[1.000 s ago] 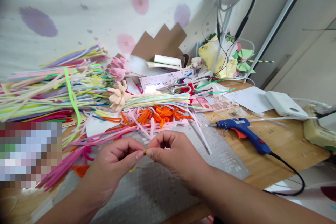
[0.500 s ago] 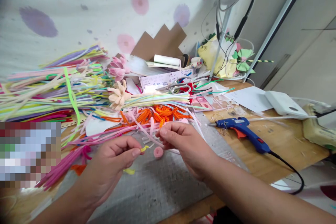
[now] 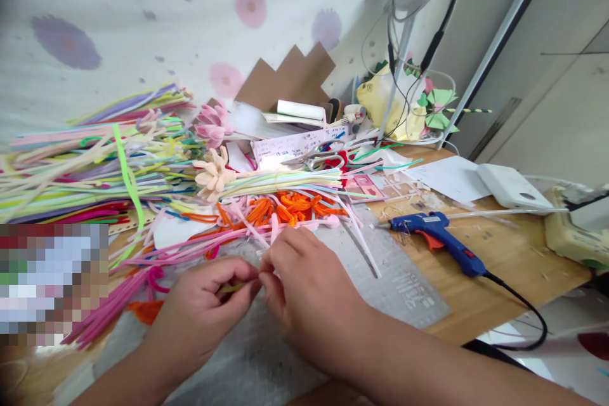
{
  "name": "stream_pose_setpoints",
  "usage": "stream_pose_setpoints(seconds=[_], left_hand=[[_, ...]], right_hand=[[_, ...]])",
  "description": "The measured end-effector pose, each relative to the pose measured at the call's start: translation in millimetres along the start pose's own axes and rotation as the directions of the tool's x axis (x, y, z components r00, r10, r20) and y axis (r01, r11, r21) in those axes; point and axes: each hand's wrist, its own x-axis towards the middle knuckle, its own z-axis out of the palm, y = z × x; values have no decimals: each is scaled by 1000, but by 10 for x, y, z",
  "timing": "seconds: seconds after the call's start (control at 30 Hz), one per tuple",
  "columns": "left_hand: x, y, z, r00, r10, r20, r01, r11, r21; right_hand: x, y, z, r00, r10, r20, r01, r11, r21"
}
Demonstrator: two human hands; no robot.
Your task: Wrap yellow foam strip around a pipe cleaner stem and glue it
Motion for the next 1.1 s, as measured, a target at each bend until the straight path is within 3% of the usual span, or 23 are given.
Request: stream_pose_setpoints(seconds=[0.1,0.2,0.37,0.47,0.67,0.83,1.1], left_hand=[[26,18,-9,994,-111,18,112,981,-157],[47,7,-18,976,-208,68,218,901,-375],[52,-36,-35,959,-243,143,278,728,-626],[46,-56,-42,954,-262,147,293,703,-648],[28,-75,-30,949,-291,120,296,697,-653],[17,-42,-14,961,-248,124,268,714,-647],[-23,-42,9,974,-207,96,228,852,-472]], right_hand=[[26,27,-137,992,125,4,-122,962,245],[23,126,-317,967,255,11,-225,832,506],[-71,304,-528,942,333,40,-264,662,701],[-143,397,-634,934,355,32,-277,666,692],[-258,520,-700,915,394,87,-384,784,487],[-233,338,-482,953,277,124,-303,892,335],[-96,60,-130,976,190,110,-217,915,341]])
